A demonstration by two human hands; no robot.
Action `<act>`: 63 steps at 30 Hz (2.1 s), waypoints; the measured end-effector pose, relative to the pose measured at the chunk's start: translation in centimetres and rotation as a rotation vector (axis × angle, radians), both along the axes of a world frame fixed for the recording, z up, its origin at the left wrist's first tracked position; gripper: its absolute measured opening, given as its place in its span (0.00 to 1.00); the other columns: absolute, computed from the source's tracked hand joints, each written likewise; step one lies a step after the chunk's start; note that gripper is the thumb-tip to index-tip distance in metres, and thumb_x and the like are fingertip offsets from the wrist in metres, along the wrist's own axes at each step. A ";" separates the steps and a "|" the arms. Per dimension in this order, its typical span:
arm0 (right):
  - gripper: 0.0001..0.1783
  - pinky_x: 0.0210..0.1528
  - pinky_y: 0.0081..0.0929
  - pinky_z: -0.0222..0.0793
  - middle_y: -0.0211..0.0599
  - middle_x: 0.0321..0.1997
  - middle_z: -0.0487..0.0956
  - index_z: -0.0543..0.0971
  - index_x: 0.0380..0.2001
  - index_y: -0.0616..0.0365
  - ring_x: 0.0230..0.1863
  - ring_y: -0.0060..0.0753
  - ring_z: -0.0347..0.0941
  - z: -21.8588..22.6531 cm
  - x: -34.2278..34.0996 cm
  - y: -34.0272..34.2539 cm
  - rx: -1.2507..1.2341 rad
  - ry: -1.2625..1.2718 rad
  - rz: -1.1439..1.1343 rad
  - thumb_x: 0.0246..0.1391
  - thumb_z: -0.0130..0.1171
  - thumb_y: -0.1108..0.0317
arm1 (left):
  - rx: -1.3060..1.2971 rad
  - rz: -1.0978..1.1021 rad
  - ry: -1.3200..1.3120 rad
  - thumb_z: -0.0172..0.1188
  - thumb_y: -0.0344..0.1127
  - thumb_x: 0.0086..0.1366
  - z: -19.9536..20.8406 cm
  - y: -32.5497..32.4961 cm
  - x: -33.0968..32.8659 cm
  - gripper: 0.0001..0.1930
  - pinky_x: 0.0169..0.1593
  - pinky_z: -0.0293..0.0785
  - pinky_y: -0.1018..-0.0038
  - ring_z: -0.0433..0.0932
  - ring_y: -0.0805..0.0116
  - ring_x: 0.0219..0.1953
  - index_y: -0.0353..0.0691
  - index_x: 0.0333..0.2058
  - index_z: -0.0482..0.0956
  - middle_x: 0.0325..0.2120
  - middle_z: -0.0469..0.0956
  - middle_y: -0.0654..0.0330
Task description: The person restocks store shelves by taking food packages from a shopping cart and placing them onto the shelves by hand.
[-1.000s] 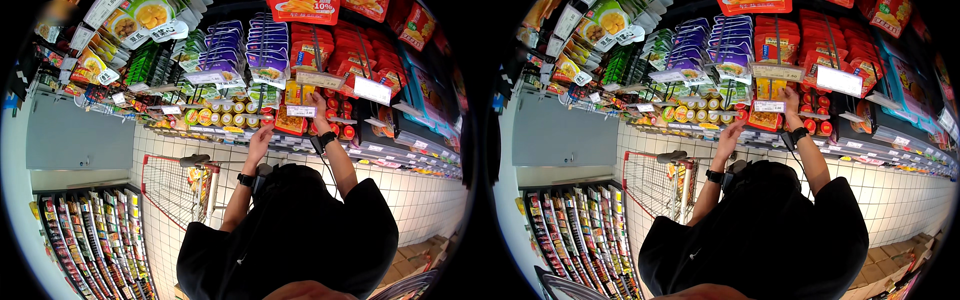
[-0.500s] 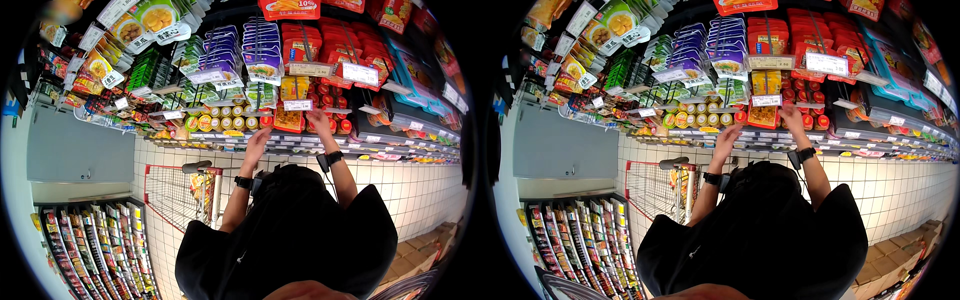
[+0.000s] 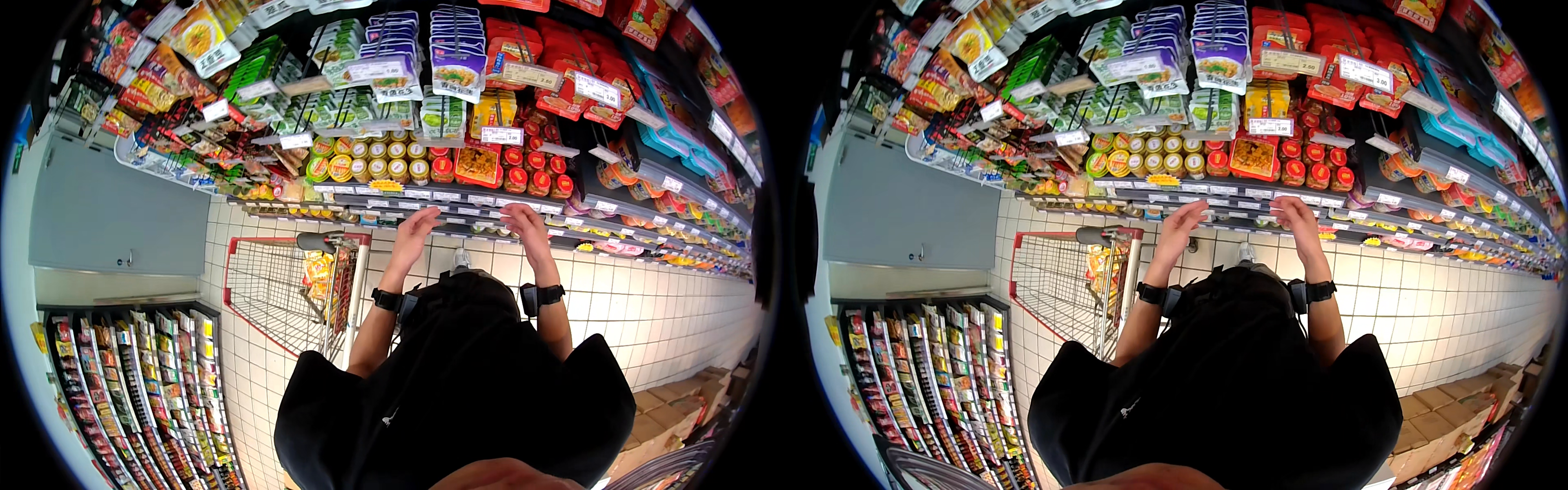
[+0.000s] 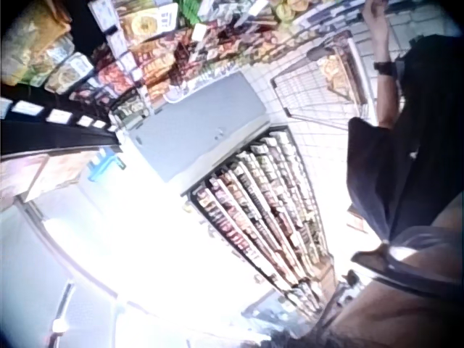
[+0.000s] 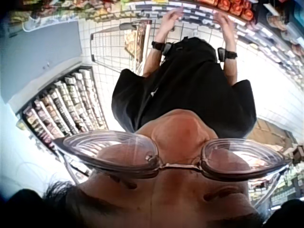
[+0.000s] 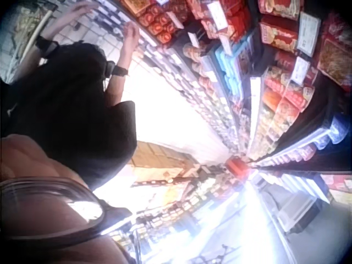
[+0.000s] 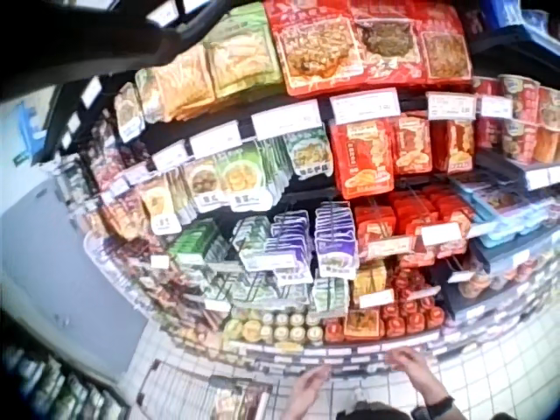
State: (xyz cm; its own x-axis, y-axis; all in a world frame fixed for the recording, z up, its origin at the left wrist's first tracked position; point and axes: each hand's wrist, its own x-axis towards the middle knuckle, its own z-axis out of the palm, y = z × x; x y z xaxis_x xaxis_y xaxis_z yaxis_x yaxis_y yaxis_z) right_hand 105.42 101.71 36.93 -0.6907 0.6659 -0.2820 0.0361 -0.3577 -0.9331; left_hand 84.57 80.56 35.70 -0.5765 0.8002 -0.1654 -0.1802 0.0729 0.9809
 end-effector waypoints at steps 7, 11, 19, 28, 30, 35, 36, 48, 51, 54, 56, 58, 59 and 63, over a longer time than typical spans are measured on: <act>0.14 0.47 0.22 0.69 0.36 0.48 0.81 0.76 0.48 0.57 0.46 0.27 0.77 1.3 2.0 -7.2 -0.001 -0.005 0.041 0.67 0.49 0.61 | 0.068 0.073 -0.034 0.52 0.37 0.72 2.1 -7.2 3.1 0.18 0.50 0.69 0.75 0.78 0.70 0.51 0.38 0.57 0.74 0.53 0.78 0.60; 0.15 0.48 0.23 0.69 0.37 0.49 0.80 0.74 0.50 0.57 0.47 0.28 0.76 3.1 3.3 -12.3 -0.004 0.023 0.114 0.68 0.49 0.61 | 0.109 0.122 -0.037 0.51 0.38 0.72 1.3 -11.4 5.3 0.17 0.50 0.69 0.75 0.78 0.69 0.50 0.38 0.56 0.75 0.52 0.79 0.61; 0.23 0.52 0.26 0.67 0.41 0.56 0.76 0.66 0.63 0.56 0.52 0.31 0.74 5.7 6.0 -19.4 -0.027 0.136 0.376 0.67 0.48 0.62 | 0.154 0.171 -0.112 0.52 0.33 0.71 1.0 -18.1 9.9 0.16 0.54 0.69 0.72 0.77 0.69 0.51 0.37 0.55 0.75 0.51 0.79 0.59; 0.25 0.53 0.27 0.66 0.41 0.57 0.75 0.64 0.65 0.55 0.52 0.30 0.73 6.2 5.4 -21.4 -0.052 0.181 0.689 0.67 0.49 0.62 | 0.103 0.406 -0.119 0.52 0.33 0.71 4.0 -23.8 16.1 0.16 0.56 0.69 0.72 0.77 0.68 0.48 0.33 0.54 0.74 0.48 0.80 0.56; 0.26 0.53 0.27 0.66 0.41 0.57 0.75 0.63 0.65 0.55 0.52 0.30 0.73 6.0 4.9 -21.5 -0.058 0.192 0.778 0.67 0.49 0.62 | 0.135 0.482 -0.108 0.52 0.33 0.71 3.6 -24.8 17.6 0.16 0.55 0.69 0.72 0.77 0.68 0.48 0.33 0.54 0.75 0.48 0.80 0.56; 0.26 0.53 0.27 0.67 0.44 0.57 0.75 0.62 0.65 0.56 0.53 0.32 0.73 6.5 5.7 -21.3 -0.003 0.178 0.926 0.67 0.49 0.63 | 0.077 0.649 -0.041 0.52 0.35 0.71 4.7 -27.1 22.6 0.17 0.54 0.70 0.72 0.77 0.69 0.48 0.34 0.54 0.74 0.47 0.81 0.56; 0.26 0.53 0.28 0.67 0.44 0.57 0.75 0.62 0.65 0.56 0.52 0.32 0.73 6.6 5.9 -21.4 -0.001 0.174 0.933 0.67 0.49 0.63 | 0.054 0.691 -0.048 0.52 0.36 0.71 5.2 -27.5 23.8 0.17 0.54 0.70 0.72 0.77 0.69 0.49 0.34 0.54 0.74 0.47 0.81 0.56; 0.29 0.52 0.25 0.67 0.45 0.59 0.73 0.60 0.67 0.57 0.52 0.31 0.73 6.1 11.6 -23.6 -0.149 0.197 1.159 0.66 0.49 0.63 | 0.050 1.005 -0.027 0.51 0.34 0.72 5.6 -30.1 35.5 0.18 0.55 0.71 0.73 0.78 0.69 0.47 0.31 0.57 0.70 0.46 0.81 0.55; 0.29 0.52 0.25 0.67 0.45 0.60 0.72 0.60 0.67 0.58 0.53 0.31 0.73 7.1 11.6 -25.7 -0.169 0.220 1.233 0.66 0.49 0.63 | 0.060 1.084 0.014 0.51 0.34 0.72 6.4 -31.3 36.7 0.18 0.55 0.71 0.74 0.78 0.71 0.47 0.32 0.57 0.70 0.46 0.81 0.54; 0.28 0.52 0.25 0.66 0.45 0.60 0.72 0.60 0.66 0.59 0.53 0.31 0.72 6.6 11.3 -27.5 -0.204 0.220 1.311 0.65 0.49 0.63 | 0.086 1.154 0.034 0.51 0.35 0.72 6.4 -32.5 37.7 0.18 0.55 0.70 0.75 0.79 0.72 0.48 0.33 0.57 0.70 0.46 0.81 0.55; 0.28 0.52 0.25 0.66 0.45 0.60 0.72 0.60 0.65 0.60 0.52 0.32 0.72 6.5 11.1 -28.8 -0.223 0.208 1.358 0.65 0.49 0.64 | 0.068 1.187 0.016 0.51 0.34 0.72 6.4 -33.5 38.5 0.18 0.55 0.71 0.75 0.79 0.71 0.48 0.33 0.57 0.70 0.47 0.81 0.54; 0.27 0.53 0.25 0.67 0.46 0.59 0.72 0.61 0.64 0.60 0.52 0.32 0.72 6.6 10.9 -30.7 -0.235 0.192 1.406 0.65 0.49 0.64 | 0.073 1.223 0.011 0.51 0.35 0.72 6.1 -35.0 39.4 0.18 0.55 0.70 0.74 0.79 0.71 0.48 0.33 0.57 0.70 0.47 0.81 0.54; 0.27 0.53 0.25 0.67 0.46 0.59 0.72 0.61 0.64 0.60 0.52 0.32 0.72 6.5 10.8 -31.7 -0.234 0.189 1.427 0.65 0.49 0.64 | 0.076 1.239 0.007 0.51 0.35 0.72 6.0 -35.9 39.8 0.18 0.55 0.70 0.74 0.78 0.70 0.48 0.33 0.57 0.70 0.47 0.81 0.54; 0.27 0.52 0.25 0.67 0.46 0.59 0.72 0.61 0.64 0.60 0.52 0.32 0.73 5.9 10.0 -36.4 -0.285 0.164 1.519 0.64 0.49 0.65 | 0.053 1.345 -0.007 0.51 0.35 0.72 5.1 -39.6 41.4 0.18 0.55 0.70 0.73 0.78 0.70 0.48 0.33 0.56 0.71 0.47 0.81 0.55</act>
State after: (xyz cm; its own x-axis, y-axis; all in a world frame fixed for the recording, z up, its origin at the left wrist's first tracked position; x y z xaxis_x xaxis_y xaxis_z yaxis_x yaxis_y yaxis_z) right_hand 115.40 65.34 42.79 -0.6774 -0.7241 -0.1295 0.4244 -0.2409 -0.8728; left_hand 125.97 40.98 40.75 -0.9132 -0.3757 -0.1581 -0.0865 -0.2004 0.9759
